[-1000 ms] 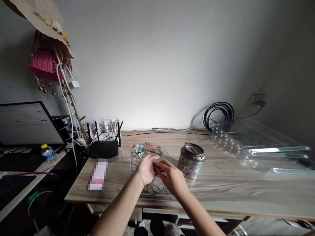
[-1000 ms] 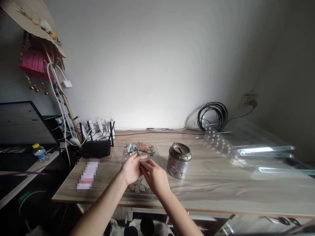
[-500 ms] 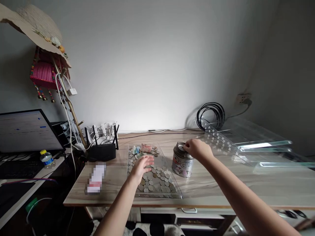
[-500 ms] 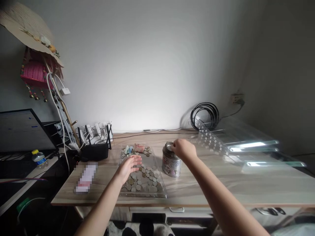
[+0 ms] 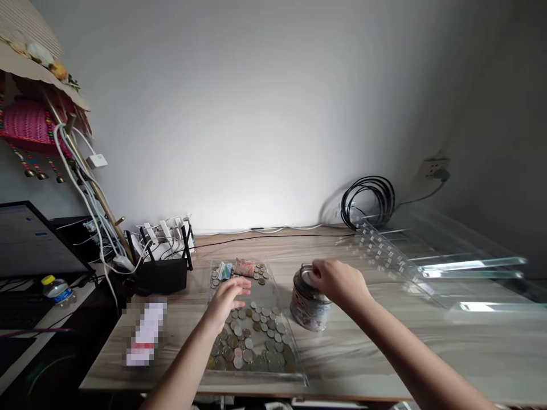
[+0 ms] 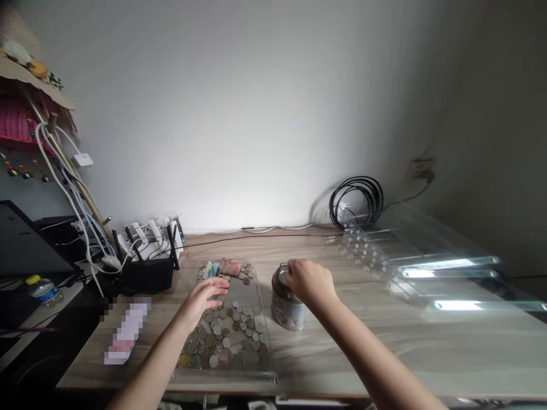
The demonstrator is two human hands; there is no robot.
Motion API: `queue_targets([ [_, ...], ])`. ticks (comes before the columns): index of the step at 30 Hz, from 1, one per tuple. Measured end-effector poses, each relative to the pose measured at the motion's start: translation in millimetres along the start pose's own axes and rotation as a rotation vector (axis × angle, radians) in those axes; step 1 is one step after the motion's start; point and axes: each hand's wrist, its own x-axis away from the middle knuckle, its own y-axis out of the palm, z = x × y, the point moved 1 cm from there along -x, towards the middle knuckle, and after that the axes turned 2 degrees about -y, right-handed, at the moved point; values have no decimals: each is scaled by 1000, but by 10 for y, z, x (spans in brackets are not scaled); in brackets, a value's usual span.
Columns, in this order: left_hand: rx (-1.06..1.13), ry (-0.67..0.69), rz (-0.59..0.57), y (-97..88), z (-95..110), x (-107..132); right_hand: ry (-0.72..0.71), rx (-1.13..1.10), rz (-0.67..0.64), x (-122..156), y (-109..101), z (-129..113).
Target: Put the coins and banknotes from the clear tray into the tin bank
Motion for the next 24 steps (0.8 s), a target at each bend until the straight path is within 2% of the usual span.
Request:
queue_targets([
  [1, -67, -6, 29, -10, -89, 26, -24, -56, 54, 82, 4, -64],
  [3, -332, 45, 103, -50, -292, 80, -160, -222, 99, 272, 101, -247],
  [5, -607, 75, 80, -105, -490, 130, -356, -392, 0, 445, 323, -458],
  [7, -821, 34, -31, -163, -641, 179, -504, -497, -148, 548, 616, -639],
  [9, -950, -6, -147, -214, -720, 239, -569, -543, -257, 565, 901, -775],
  [11, -998, 27, -164, -255, -731, 302, -587, -568, -318, 521, 1115, -894],
  [13, -983, 109, -77, -294, -711, 355, -591, -571, -338, 453, 1244, -1029],
  [15, -909, 195, 58, -341, -697, 383, -599, -555, -336, 392, 1305, -1190],
  [18, -643, 261, 229, -423, -731, 377, -586, -492, -388, 353, 1329, -1442],
  [22, -143, 154, 349, -495, -850, 353, -503, -371, -414, 393, 1283, -1681],
  [24, 11, 109, 394, -497, -894, 366, -483, -340, -422, 424, 1252, -1742],
])
